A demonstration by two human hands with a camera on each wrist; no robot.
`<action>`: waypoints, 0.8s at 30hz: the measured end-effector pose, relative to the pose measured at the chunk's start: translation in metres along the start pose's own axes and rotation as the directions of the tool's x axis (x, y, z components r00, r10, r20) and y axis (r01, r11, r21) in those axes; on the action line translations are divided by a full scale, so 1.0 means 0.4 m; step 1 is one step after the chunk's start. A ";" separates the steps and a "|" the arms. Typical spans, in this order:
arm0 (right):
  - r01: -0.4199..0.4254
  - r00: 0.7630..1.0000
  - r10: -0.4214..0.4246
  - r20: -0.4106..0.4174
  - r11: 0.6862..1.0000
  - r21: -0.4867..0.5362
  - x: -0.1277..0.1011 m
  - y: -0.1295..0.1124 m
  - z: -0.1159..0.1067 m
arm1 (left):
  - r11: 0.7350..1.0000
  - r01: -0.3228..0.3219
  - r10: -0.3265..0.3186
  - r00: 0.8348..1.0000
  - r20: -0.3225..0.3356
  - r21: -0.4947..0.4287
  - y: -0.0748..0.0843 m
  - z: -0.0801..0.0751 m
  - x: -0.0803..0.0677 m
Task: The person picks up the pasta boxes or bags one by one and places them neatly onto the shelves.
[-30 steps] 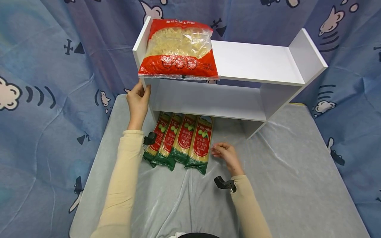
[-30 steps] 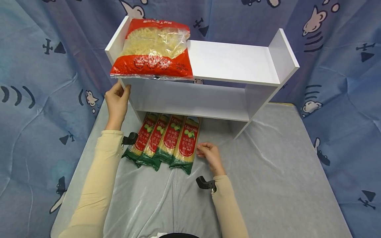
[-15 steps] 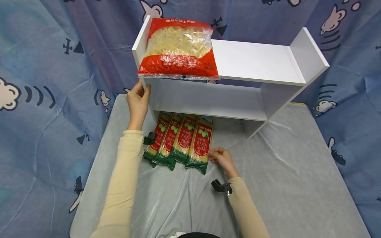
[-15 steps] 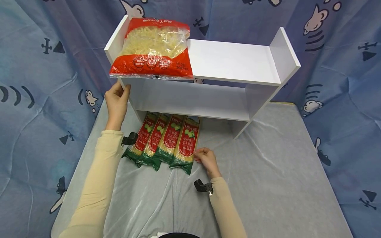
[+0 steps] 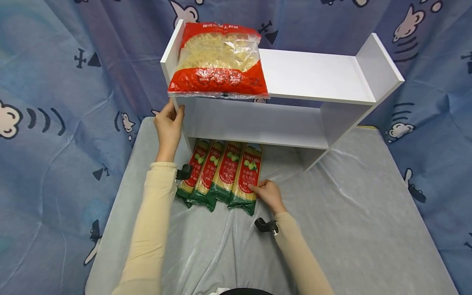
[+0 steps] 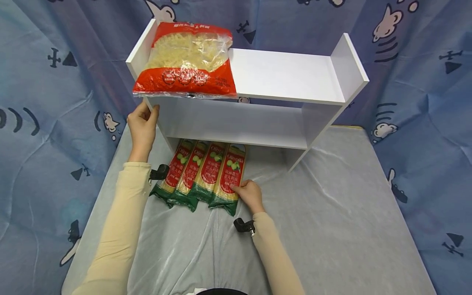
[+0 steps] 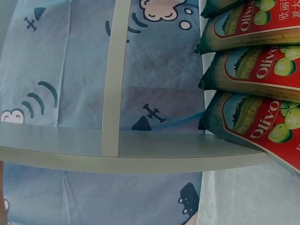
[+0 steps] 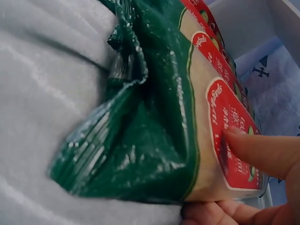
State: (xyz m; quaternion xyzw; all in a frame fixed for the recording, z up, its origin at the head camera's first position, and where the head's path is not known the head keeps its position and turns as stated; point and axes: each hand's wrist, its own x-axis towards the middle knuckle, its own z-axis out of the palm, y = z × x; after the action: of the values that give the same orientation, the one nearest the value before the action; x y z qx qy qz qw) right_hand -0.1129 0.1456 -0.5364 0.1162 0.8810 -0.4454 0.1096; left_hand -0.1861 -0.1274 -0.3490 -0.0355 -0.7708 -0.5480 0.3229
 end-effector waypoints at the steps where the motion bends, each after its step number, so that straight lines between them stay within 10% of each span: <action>1: 0.009 1.000 -0.009 -0.006 1.000 -0.018 0.002 -0.001 0.002 | 1.000 0.002 -0.002 1.000 -0.002 0.003 0.001 0.000 -0.001; 24: -0.090 0.995 0.066 0.078 0.929 0.360 -0.001 0.041 -0.037 | 1.000 0.000 0.000 1.000 0.003 0.002 0.001 0.000 -0.003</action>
State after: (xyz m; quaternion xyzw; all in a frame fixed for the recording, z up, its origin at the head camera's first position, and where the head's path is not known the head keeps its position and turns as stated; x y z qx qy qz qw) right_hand -0.1088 0.1669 -0.5402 0.1550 0.7743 -0.5991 0.1321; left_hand -0.1850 -0.1270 -0.3491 -0.0361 -0.7718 -0.5472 0.3219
